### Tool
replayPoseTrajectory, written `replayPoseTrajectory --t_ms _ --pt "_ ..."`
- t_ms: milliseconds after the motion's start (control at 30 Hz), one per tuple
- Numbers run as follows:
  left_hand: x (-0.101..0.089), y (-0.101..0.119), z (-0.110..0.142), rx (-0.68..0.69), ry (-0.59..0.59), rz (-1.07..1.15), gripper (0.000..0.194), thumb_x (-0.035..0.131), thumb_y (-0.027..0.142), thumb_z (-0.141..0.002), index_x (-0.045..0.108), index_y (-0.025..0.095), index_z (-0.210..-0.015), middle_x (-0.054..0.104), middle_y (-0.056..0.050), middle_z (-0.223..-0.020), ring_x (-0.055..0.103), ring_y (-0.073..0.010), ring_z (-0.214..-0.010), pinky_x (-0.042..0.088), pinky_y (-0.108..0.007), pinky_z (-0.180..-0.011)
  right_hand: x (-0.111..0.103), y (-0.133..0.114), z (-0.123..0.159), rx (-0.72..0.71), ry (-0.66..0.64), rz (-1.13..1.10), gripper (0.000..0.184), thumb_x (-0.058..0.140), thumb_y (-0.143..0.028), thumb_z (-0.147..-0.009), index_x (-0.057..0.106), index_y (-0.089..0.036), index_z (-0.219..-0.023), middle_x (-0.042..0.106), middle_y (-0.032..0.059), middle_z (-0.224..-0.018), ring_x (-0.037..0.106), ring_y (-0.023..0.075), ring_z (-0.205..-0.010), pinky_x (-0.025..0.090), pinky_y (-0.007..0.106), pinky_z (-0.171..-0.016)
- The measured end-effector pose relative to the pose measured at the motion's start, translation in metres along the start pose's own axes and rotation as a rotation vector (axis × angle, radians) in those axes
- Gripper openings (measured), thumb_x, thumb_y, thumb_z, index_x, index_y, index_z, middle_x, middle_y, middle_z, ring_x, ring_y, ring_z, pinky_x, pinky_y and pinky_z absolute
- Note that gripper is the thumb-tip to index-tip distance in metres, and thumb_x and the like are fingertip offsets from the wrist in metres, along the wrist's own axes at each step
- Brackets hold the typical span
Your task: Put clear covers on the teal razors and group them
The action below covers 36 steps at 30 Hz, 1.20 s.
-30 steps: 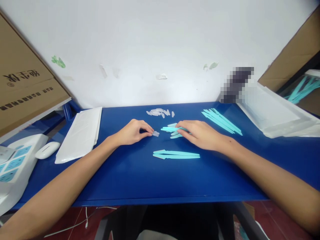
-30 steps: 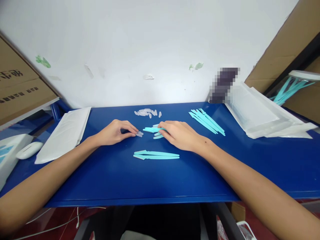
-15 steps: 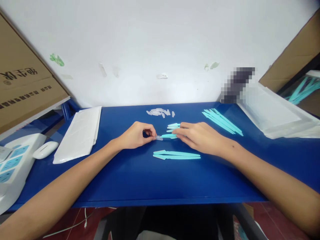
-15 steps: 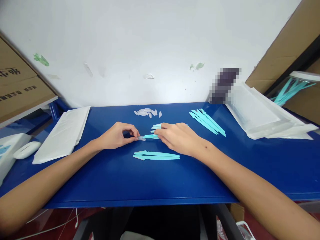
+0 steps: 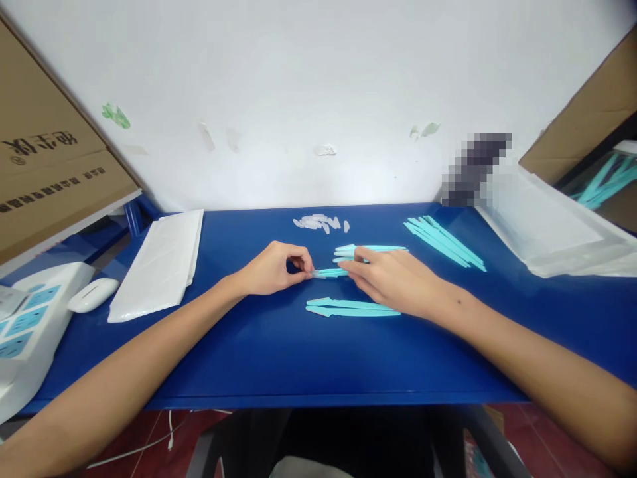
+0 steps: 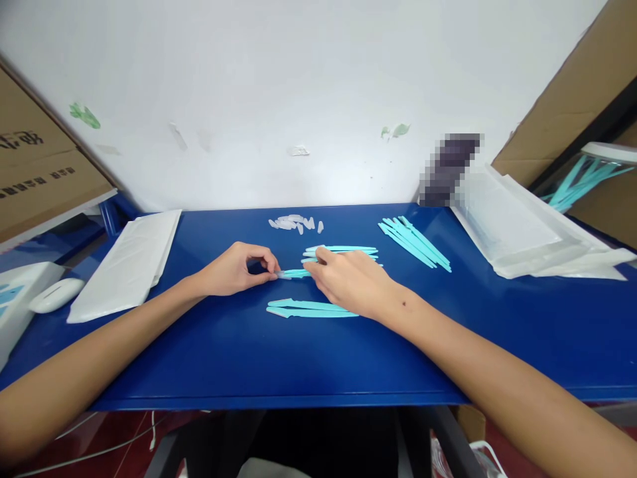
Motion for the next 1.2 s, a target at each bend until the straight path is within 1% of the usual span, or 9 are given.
replayPoseTrajectory --t_ms 133,300,400,500,667,767,867,967,1200 --pt "0.002 0.000 -0.001 -0.006 -0.024 0.009 0.006 0.069 0.022 -0.086 0.068 0.017 -0.083 0.074 -0.002 -0.087 0.068 -0.0133 -0.078 0.054 -0.026 -0.077 -0.001 -0.001 0.000 0.025 0.017 0.018 0.038 0.039 -0.032 -0.104 0.064 -0.022 -0.130 0.064 0.0094 -0.104 0.053 0.0116 -0.060 0.017 0.028 -0.051" --pt "0.001 0.000 -0.001 -0.012 -0.032 0.007 0.009 0.069 0.025 -0.087 0.068 0.017 -0.083 0.074 -0.002 -0.087 0.068 -0.0135 -0.078 0.055 -0.026 -0.078 0.001 0.001 0.000 0.021 -0.004 0.019 0.039 0.039 -0.033 -0.104 0.064 -0.023 -0.132 0.065 0.0095 -0.108 0.057 0.0133 -0.063 0.018 0.028 -0.051" --pt "0.000 -0.001 -0.001 -0.030 -0.037 0.010 0.010 0.070 0.025 -0.086 0.067 0.016 -0.082 0.074 -0.003 -0.086 0.068 -0.0138 -0.078 0.055 -0.026 -0.078 -0.001 0.002 0.000 0.027 -0.011 0.010 0.039 0.038 -0.033 -0.104 0.064 -0.023 -0.132 0.065 0.0088 -0.106 0.057 0.0137 -0.063 0.020 0.028 -0.051" --pt "0.000 -0.001 -0.001 -0.047 -0.038 0.014 0.010 0.070 0.024 -0.086 0.067 0.016 -0.082 0.075 -0.003 -0.087 0.069 -0.0140 -0.079 0.055 -0.026 -0.077 -0.005 0.004 0.002 0.032 -0.014 -0.002 0.039 0.037 -0.034 -0.104 0.066 -0.024 -0.129 0.064 0.0075 -0.102 0.054 0.0128 -0.061 0.019 0.027 -0.051" --pt "0.002 -0.003 -0.001 -0.056 -0.037 0.043 0.008 0.071 0.023 -0.085 0.067 0.016 -0.083 0.075 -0.003 -0.088 0.069 -0.0137 -0.079 0.055 -0.025 -0.077 -0.014 0.013 0.005 0.061 0.026 -0.029 0.040 0.037 -0.035 -0.104 0.066 -0.025 -0.129 0.062 0.0053 -0.097 0.042 0.0091 -0.053 0.019 0.026 -0.051" --pt "0.002 -0.004 -0.001 -0.056 -0.032 0.047 0.009 0.071 0.023 -0.085 0.067 0.016 -0.083 0.075 -0.003 -0.087 0.069 -0.0136 -0.079 0.054 -0.025 -0.077 -0.016 0.014 0.006 0.062 0.033 -0.035 0.040 0.037 -0.035 -0.104 0.067 -0.025 -0.128 0.062 0.0055 -0.096 0.040 0.0085 -0.053 0.019 0.026 -0.051" --pt "0.002 -0.003 -0.001 -0.051 -0.031 0.045 0.009 0.071 0.024 -0.085 0.067 0.016 -0.082 0.076 -0.003 -0.088 0.070 -0.0138 -0.079 0.055 -0.026 -0.078 -0.012 0.011 0.005 0.050 -0.002 -0.038 0.040 0.037 -0.034 -0.104 0.068 -0.025 -0.127 0.062 0.0062 -0.098 0.043 0.0087 -0.054 0.019 0.026 -0.052" --pt "0.002 -0.001 -0.001 -0.045 -0.037 0.053 0.009 0.071 0.024 -0.086 0.066 0.016 -0.083 0.076 -0.004 -0.089 0.070 -0.0145 -0.081 0.055 -0.027 -0.078 -0.007 0.008 0.003 0.046 -0.033 -0.046 0.039 0.037 -0.034 -0.104 0.068 -0.025 -0.126 0.063 0.0067 -0.098 0.049 0.0111 -0.058 0.019 0.026 -0.051" --pt "0.002 -0.001 -0.001 -0.031 -0.035 0.059 0.012 0.070 0.027 -0.087 0.067 0.016 -0.083 0.076 -0.005 -0.088 0.070 -0.0148 -0.079 0.055 -0.027 -0.077 0.000 0.006 0.002 0.025 -0.050 -0.053 0.041 0.035 -0.035 -0.105 0.067 -0.023 -0.128 0.064 0.0090 -0.100 0.057 0.0141 -0.065 0.021 0.027 -0.052"
Point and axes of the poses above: each hand's wrist, its own z-axis away from the middle knuckle, its own x-axis out of the palm, y = z × x, the point moved 8 cm from there along -z, towards the middle knuckle
